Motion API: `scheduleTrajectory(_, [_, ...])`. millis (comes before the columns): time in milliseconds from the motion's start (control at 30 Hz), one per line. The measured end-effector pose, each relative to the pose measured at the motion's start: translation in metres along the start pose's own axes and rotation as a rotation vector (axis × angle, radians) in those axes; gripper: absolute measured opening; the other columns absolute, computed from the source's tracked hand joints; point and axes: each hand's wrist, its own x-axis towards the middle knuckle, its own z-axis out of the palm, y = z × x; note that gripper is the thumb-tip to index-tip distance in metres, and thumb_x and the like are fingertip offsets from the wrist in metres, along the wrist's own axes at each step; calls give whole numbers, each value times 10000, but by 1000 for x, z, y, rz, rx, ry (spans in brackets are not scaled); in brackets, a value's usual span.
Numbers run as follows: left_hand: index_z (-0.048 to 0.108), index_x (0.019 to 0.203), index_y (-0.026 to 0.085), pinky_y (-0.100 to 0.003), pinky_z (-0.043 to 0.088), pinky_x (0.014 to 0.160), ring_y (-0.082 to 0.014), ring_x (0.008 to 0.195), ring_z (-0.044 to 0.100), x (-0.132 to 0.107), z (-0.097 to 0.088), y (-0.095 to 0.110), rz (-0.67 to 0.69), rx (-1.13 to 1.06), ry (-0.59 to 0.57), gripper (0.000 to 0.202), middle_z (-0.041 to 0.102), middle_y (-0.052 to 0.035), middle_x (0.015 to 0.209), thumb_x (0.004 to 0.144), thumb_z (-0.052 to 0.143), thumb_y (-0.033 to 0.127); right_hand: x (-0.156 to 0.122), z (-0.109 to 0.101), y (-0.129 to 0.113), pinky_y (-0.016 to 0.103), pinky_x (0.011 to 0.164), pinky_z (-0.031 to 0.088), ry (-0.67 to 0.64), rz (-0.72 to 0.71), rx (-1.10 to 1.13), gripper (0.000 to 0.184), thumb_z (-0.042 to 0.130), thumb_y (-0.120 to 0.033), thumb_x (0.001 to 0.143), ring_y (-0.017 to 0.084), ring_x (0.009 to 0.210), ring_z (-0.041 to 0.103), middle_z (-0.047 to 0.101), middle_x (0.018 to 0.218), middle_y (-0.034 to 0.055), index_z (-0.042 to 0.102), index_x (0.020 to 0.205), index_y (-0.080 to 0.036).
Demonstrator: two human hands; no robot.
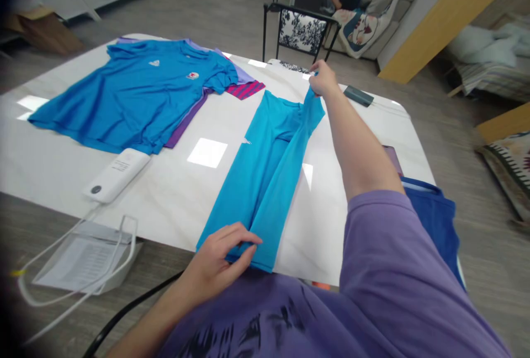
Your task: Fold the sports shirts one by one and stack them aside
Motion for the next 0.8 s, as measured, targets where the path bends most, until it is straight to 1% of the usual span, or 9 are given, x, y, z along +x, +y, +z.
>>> scheduleTrajectory(133, [808,1163,295,-360,576,825,-205,889,751,-16,-13,-29,-95,-11,15,146,793,-28,982,1104,675,280,26,72,-37,507,934,693,-70,-3,-20,373,605,-175,1161,241,1098,747,696,1323,206,596,1502,-24])
scheduleTrajectory(267, [813,1178,325,-383,592,858,-226,899,758,-28,-25,-51,-191,9,-24,130,789,-19,976,1094,719,352,29,142,-57,583,928,725,-145,67,-19,447,724,-291,1117,262,1052,763,708,1304,171,591,1514,-133])
scheduleTrajectory(367, [806,1223,331,-413,591,890,-248,938,776,-34,-33,-59,-245,108,-122,154,824,-20,1044,1098,721,358,24,173,-61,564,942,720,-224,161,100,446,596,-398,1179,252,1024,797,699,1411,165,521,1568,-193])
scheduleTrajectory(433, [799,1213,325,-436,580,874,-265,922,778,-35,-35,-61,-249,197,-169,161,836,-25,1041,1115,702,407,17,178,-56,522,1027,693,-217,122,129,441,460,-431,1222,246,1091,807,701,1470,158,497,1596,-199])
scheduleTrajectory(533, [790,1145,303,-459,563,812,-283,832,764,-35,-35,-64,-201,323,-138,232,808,-37,921,1141,638,478,-5,168,-37,474,1229,583,-123,-83,-41,539,408,-533,1223,277,1347,729,699,1545,162,551,1600,-175])
scheduleTrajectory(600, [781,1139,296,-457,553,757,-276,751,741,-34,-34,-66,-169,388,-105,251,775,-34,841,1160,585,452,-29,160,-22,505,1328,498,-119,-169,-212,642,396,-618,1200,325,1498,635,663,1623,176,599,1607,-164])
scheduleTrajectory(667, [772,1200,302,-441,551,715,-261,702,724,-32,-34,-68,-156,428,-94,227,764,-21,817,1159,570,396,-57,157,-13,577,1388,417,-179,-208,-331,751,361,-684,1178,377,1611,542,589,1720,187,620,1636,-149])
scheduleTrajectory(733, [763,1283,304,-445,583,734,-265,756,749,-31,-33,-68,-153,465,-77,224,791,-29,891,1132,600,341,-83,161,-9,640,1441,296,-265,-256,-384,832,329,-740,1161,398,1717,411,465,1829,158,582,1709,-167])
scheduleTrajectory(800, [761,1363,302,-485,637,826,-299,935,791,-32,-31,-68,-135,519,-45,299,824,-70,1090,1092,637,290,-103,168,-12,658,1474,163,-348,-319,-392,869,311,-780,1151,378,1788,277,335,1900,97,493,1793,-223])
